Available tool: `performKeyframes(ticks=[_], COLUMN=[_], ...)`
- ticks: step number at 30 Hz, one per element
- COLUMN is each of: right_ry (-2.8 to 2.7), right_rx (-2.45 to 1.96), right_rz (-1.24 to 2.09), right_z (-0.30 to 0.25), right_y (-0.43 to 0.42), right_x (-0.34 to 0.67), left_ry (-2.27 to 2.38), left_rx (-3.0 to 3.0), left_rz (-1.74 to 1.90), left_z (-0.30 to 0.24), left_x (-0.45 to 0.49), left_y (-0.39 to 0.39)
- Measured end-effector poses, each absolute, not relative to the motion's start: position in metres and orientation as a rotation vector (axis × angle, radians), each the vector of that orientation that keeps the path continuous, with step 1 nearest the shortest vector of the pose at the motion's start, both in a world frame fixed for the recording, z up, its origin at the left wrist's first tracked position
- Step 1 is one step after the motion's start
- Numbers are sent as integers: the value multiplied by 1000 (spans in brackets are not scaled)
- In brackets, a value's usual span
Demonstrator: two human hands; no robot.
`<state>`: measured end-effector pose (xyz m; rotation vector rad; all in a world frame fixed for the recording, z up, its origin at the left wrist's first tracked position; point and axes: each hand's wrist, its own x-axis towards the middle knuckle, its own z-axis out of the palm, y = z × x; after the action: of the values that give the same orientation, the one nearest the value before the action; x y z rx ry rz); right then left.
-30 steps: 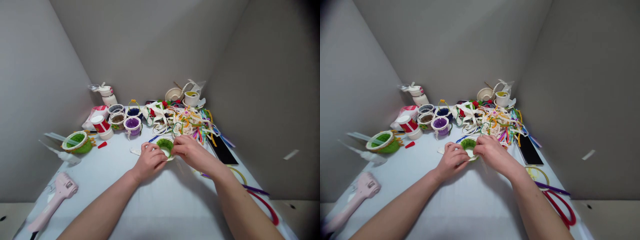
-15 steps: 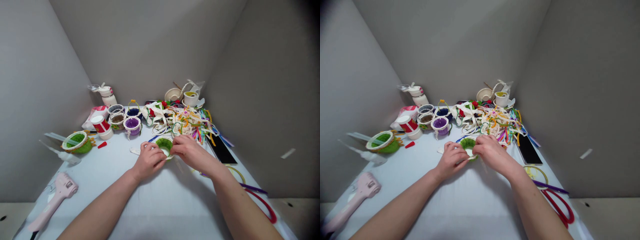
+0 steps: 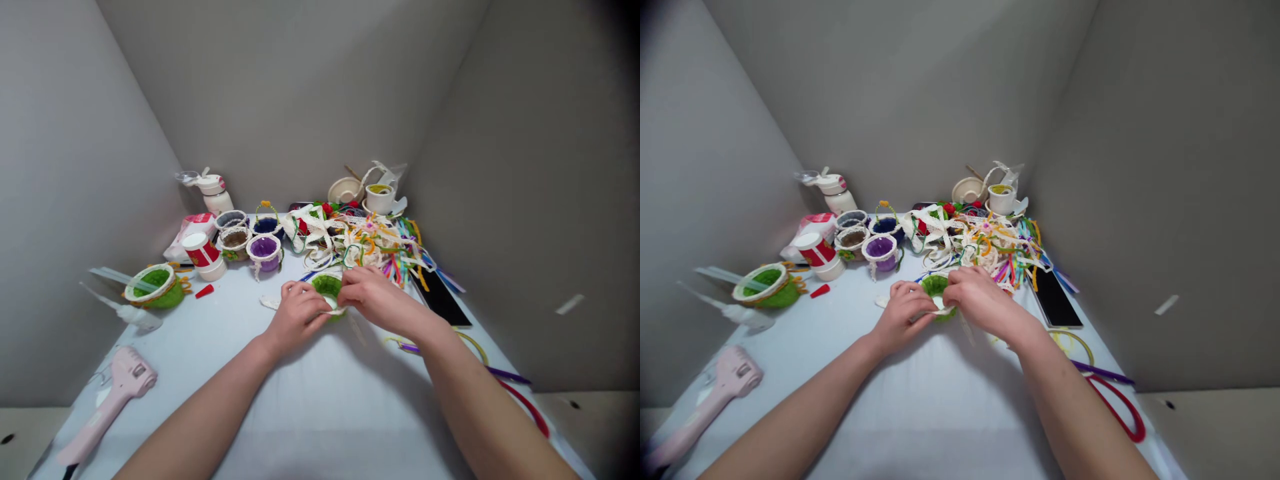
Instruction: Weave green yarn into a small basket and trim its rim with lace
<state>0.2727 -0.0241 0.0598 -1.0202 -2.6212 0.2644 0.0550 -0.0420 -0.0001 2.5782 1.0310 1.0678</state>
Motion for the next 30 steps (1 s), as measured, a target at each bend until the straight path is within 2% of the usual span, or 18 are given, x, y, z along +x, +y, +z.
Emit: performKeyframes(ticks=[9,22,30], right_ry=[-2729,-2708,-2623], right_rx=[-866,-652,-867], right_rz=[502,604,807], right_z=[65,47,63], right_y=[13,20,14], right_x=[264,262,262], left_ry=[1043,1047,1073], left_rx=[2412,2373,2331], left_rz=[1085,1009,1034], left_z=[-3,-4,-2], left_x=[52,52,51], left_y=[-32,-32,-29])
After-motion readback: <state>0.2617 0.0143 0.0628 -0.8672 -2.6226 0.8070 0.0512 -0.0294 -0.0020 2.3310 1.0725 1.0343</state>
